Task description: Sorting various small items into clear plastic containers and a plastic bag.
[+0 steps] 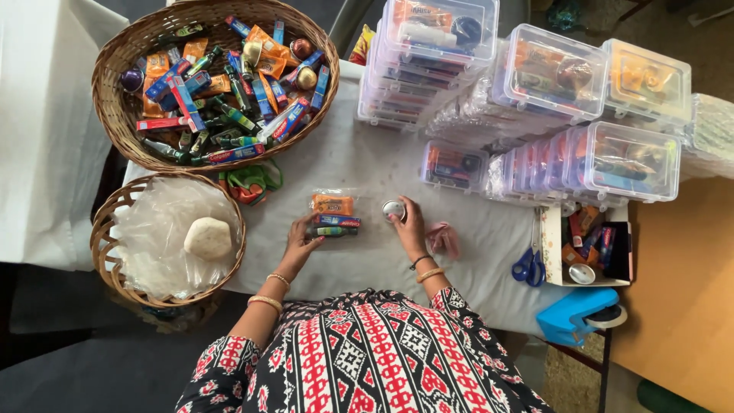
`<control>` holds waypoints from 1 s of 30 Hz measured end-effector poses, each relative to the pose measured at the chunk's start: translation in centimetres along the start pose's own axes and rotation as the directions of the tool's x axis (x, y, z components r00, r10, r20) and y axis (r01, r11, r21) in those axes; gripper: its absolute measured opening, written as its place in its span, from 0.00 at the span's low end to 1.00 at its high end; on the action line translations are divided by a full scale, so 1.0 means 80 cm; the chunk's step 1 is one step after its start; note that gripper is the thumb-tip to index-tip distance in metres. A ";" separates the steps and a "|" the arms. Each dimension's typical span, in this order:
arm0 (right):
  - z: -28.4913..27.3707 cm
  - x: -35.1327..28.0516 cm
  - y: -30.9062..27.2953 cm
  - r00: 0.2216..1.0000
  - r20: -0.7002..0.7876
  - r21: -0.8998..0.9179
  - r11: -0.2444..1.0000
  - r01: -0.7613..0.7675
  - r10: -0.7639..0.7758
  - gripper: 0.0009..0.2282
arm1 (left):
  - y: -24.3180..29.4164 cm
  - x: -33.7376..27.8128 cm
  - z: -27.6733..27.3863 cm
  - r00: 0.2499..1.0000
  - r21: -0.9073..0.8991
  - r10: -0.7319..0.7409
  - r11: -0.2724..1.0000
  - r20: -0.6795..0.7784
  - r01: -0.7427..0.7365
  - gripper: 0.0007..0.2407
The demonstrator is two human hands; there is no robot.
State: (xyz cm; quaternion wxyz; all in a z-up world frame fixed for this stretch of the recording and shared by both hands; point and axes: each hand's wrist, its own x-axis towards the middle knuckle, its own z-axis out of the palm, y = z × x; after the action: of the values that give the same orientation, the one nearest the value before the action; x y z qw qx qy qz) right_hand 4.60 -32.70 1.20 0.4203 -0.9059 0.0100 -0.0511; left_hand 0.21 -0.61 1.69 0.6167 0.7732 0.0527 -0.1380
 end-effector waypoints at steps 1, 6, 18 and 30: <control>0.006 0.001 0.009 1.000 0.016 0.011 1.000 -0.024 0.024 0.25 | 0.004 0.000 -0.002 0.999 -0.014 -0.050 0.999 0.016 0.050 0.30; 0.023 0.012 -0.007 0.999 0.011 0.086 0.995 -0.042 0.041 0.22 | 0.003 0.001 -0.005 0.999 -0.013 -0.029 0.999 0.034 0.030 0.30; 0.005 0.020 -0.093 0.986 -0.028 0.038 0.986 0.164 -0.163 0.10 | -0.007 0.000 -0.008 0.998 -0.001 0.009 1.000 0.059 -0.009 0.31; 0.018 0.010 -0.039 0.988 0.062 -0.136 0.980 0.146 -0.138 0.30 | -0.006 0.002 -0.011 0.995 -0.015 0.013 1.000 0.097 -0.011 0.31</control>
State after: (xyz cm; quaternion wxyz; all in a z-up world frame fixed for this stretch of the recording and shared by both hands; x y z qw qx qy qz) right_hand 5.48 -29.65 2.75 0.3512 -0.9325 -0.0622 -0.0563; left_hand 0.36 0.35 1.38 0.6250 0.7613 0.0190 -0.1713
